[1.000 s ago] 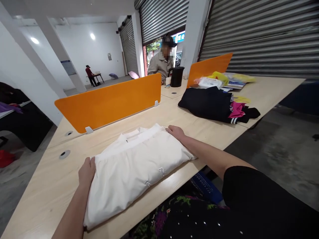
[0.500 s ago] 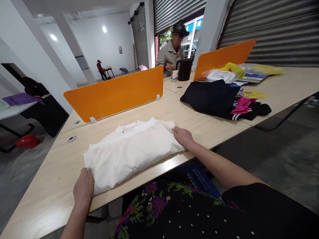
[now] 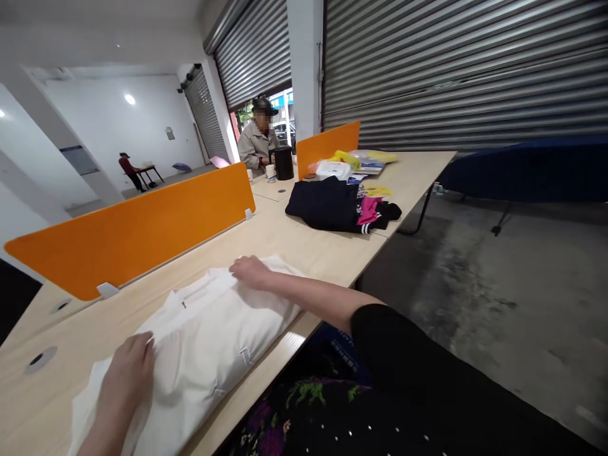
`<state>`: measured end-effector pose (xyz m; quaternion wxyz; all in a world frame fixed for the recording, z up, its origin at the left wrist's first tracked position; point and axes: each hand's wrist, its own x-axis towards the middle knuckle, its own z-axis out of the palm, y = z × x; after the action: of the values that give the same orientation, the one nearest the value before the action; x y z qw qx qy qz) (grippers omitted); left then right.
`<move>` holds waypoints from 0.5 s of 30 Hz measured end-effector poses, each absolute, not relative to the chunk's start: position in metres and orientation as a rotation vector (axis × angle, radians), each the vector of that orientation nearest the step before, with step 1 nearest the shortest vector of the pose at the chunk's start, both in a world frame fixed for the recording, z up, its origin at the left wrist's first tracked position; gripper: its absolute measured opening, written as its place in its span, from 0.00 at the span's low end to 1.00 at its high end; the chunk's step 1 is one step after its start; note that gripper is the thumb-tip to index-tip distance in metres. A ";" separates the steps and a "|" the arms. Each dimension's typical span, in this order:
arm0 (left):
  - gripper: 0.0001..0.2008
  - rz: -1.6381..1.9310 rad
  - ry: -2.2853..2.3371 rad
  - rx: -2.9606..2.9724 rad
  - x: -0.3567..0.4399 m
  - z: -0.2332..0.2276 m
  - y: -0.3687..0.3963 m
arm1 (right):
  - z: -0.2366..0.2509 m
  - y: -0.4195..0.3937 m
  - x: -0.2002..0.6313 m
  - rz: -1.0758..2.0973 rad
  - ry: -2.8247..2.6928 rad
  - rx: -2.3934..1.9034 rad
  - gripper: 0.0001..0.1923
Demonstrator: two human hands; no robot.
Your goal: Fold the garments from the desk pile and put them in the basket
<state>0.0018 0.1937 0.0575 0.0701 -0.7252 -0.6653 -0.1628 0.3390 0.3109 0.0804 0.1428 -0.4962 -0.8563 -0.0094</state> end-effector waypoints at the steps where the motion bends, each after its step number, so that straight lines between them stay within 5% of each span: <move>1: 0.18 -0.412 -1.971 -2.241 0.013 0.056 0.211 | 0.075 0.317 0.321 -0.028 -2.550 -1.305 0.11; 8: 0.20 -0.252 -2.030 -2.103 0.031 0.020 0.239 | 0.022 0.326 0.280 -0.143 -2.614 -1.101 0.12; 15: 0.21 -0.088 -2.126 -2.150 0.021 0.030 0.257 | 0.049 0.342 0.278 0.098 -2.694 -1.227 0.10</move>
<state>0.0207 0.2574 0.0303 0.0584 -0.7095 -0.7017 -0.0290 0.2776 0.3416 0.0486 0.0895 -0.4127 -0.9059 0.0328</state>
